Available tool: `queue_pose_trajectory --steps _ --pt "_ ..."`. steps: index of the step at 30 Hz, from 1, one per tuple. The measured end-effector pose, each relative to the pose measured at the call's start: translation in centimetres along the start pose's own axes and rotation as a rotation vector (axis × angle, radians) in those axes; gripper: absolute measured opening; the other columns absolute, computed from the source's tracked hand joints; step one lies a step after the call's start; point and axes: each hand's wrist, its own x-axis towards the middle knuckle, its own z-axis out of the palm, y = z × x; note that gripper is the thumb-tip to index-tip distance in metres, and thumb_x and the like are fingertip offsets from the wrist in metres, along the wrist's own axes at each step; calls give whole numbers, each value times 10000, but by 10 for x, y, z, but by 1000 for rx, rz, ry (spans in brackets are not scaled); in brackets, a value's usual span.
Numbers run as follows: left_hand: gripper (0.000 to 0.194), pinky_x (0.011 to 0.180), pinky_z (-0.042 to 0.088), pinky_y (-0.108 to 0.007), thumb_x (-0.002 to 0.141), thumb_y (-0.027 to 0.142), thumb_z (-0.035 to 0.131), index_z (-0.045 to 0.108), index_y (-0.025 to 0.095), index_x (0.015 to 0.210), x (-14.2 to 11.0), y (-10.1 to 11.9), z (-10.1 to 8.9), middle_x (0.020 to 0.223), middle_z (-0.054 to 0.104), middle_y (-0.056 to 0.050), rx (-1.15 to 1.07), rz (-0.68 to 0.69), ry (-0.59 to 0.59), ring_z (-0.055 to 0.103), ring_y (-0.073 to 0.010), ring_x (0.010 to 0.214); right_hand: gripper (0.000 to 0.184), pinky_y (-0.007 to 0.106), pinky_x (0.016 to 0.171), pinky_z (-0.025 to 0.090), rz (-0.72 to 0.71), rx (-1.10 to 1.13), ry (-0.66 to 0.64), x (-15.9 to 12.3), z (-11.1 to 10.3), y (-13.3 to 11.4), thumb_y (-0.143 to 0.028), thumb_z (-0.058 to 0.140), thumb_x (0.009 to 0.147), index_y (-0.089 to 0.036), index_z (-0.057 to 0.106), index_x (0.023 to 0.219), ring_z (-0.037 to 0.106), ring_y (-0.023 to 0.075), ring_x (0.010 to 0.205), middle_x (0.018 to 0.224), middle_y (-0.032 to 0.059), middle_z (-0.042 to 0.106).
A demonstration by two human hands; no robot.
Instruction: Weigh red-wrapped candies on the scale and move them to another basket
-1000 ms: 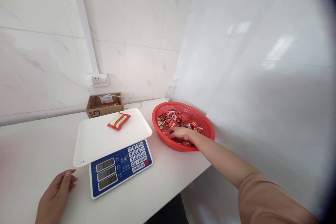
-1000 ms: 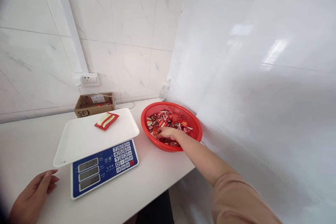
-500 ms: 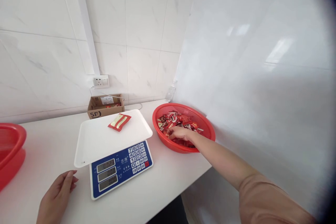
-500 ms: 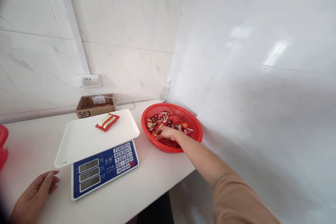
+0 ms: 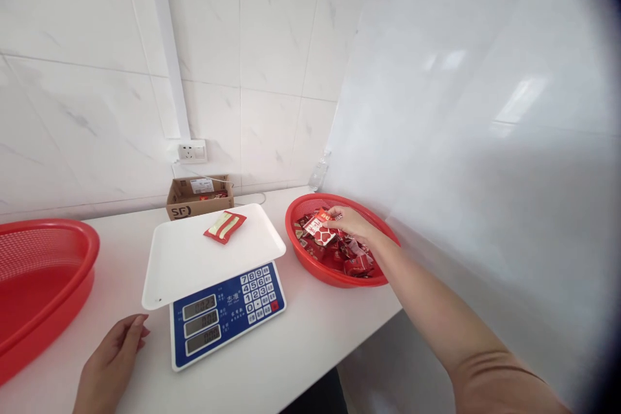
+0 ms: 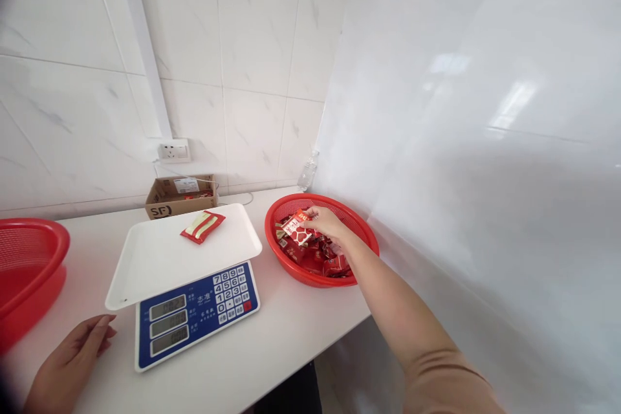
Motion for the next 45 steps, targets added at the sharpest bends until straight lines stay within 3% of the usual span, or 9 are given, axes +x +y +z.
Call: queue_pose_trajectory --steps 2,6,10,13,22,32,35,41,45 --pt "389 686 499 -315 699 554 435 588 262 906 -2 3 -1 809 671 -3 -59 -20 -107 638 -209 760 253 225 613 458 -60 73 12 0 14 -17 -253 710 602 -186 583 810 596 136 708 830 4 643" --pt "442 723 487 -342 668 572 427 568 223 900 -10 14 -6 787 643 -31 -132 -28 -106 622 -220 747 251 234 625 480 -155 197 -106 3 63 -49 -256 707 617 -176 576 815 614 141 707 802 7 652" --pt "475 713 486 -333 663 603 422 565 215 896 -16 18 -8 778 631 -34 -163 -22 -101 612 -217 751 219 220 601 471 -223 60 -203 7 116 -69 -250 694 651 -181 590 832 610 133 709 828 5 660" --pt "487 723 483 -336 666 617 424 563 213 899 -16 15 -7 775 626 -31 -180 -5 -94 606 -215 759 204 226 658 467 -314 -59 -187 13 140 -74 -276 687 670 -198 599 837 606 138 778 895 0 660" --pt "472 686 471 -337 680 620 424 571 213 867 -18 18 -8 746 624 -31 -169 0 -105 600 -215 724 144 226 695 464 -305 -67 -211 19 150 -71 -261 592 760 -205 549 886 593 127 801 924 -7 646" --pt "445 683 463 -332 700 604 428 571 216 863 -19 18 -9 754 626 -33 -174 -8 -116 599 -223 746 167 248 669 449 -293 -159 -76 22 145 -77 -300 514 834 -241 472 985 606 137 756 1031 6 614" --pt "429 681 460 -330 702 597 436 572 218 850 -20 19 -9 744 624 -29 -177 -2 -109 600 -221 739 185 240 663 456 -302 -97 -100 15 155 -84 -336 489 848 -231 466 999 602 141 776 1016 16 619" --pt "426 675 463 -332 697 587 434 575 214 848 -21 22 -9 742 622 -34 -183 -1 -101 593 -221 719 205 213 626 479 -310 176 -285 -5 192 -101 -357 498 844 -230 474 1003 618 130 780 1000 26 626" --pt "437 692 471 -336 700 593 434 576 211 858 -20 18 -8 745 622 -34 -197 -2 -103 598 -222 740 192 244 735 482 -355 216 -237 -7 198 -108 -336 520 825 -224 500 980 607 155 913 1043 34 619"
